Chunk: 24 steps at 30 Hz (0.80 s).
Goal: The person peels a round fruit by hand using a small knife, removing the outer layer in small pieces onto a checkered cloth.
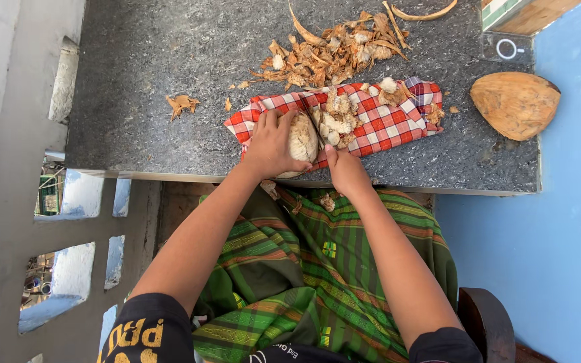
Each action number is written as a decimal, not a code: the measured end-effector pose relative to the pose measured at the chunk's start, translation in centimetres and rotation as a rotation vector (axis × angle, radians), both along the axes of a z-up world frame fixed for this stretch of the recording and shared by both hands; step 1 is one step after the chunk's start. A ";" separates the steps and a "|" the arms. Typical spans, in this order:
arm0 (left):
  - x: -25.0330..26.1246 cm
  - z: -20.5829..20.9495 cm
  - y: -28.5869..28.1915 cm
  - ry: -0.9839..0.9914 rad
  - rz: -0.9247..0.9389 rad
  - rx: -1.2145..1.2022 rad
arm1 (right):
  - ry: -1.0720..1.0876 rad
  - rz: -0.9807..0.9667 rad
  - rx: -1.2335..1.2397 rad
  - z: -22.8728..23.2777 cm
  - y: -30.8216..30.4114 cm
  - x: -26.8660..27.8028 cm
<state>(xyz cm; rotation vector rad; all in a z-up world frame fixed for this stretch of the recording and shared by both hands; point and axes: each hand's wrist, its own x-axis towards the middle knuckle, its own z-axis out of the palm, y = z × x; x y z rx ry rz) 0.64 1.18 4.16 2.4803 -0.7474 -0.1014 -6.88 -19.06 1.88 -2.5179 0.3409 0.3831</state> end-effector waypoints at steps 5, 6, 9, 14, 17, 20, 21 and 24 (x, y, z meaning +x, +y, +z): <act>-0.8 2.1 0.9 -0.119 -0.132 0.004 | 0.184 -0.244 0.301 1.4 0.6 -0.3; -1.0 2.3 1.0 -0.155 -0.166 0.002 | 0.197 -0.290 0.363 1.2 0.5 -0.5; -0.9 2.5 1.3 -0.175 -0.169 -0.064 | 0.148 -0.368 0.657 0.2 -0.7 -1.4; 0.2 2.4 1.3 -0.048 -0.119 -0.173 | -0.153 -0.291 0.651 -0.4 -0.7 -2.4; 0.6 1.6 1.2 0.146 -0.032 -0.239 | -0.283 -0.140 0.477 0.4 0.2 -2.1; 1.3 0.2 1.3 0.213 0.003 -0.170 | -0.272 -0.059 0.267 1.4 1.3 -2.1; 1.4 -0.3 1.2 0.206 0.000 -0.134 | -0.247 -0.046 0.194 1.6 1.7 -2.3; 1.4 -1.0 0.4 0.040 -0.028 0.111 | -0.155 -0.093 0.210 1.6 2.5 -2.9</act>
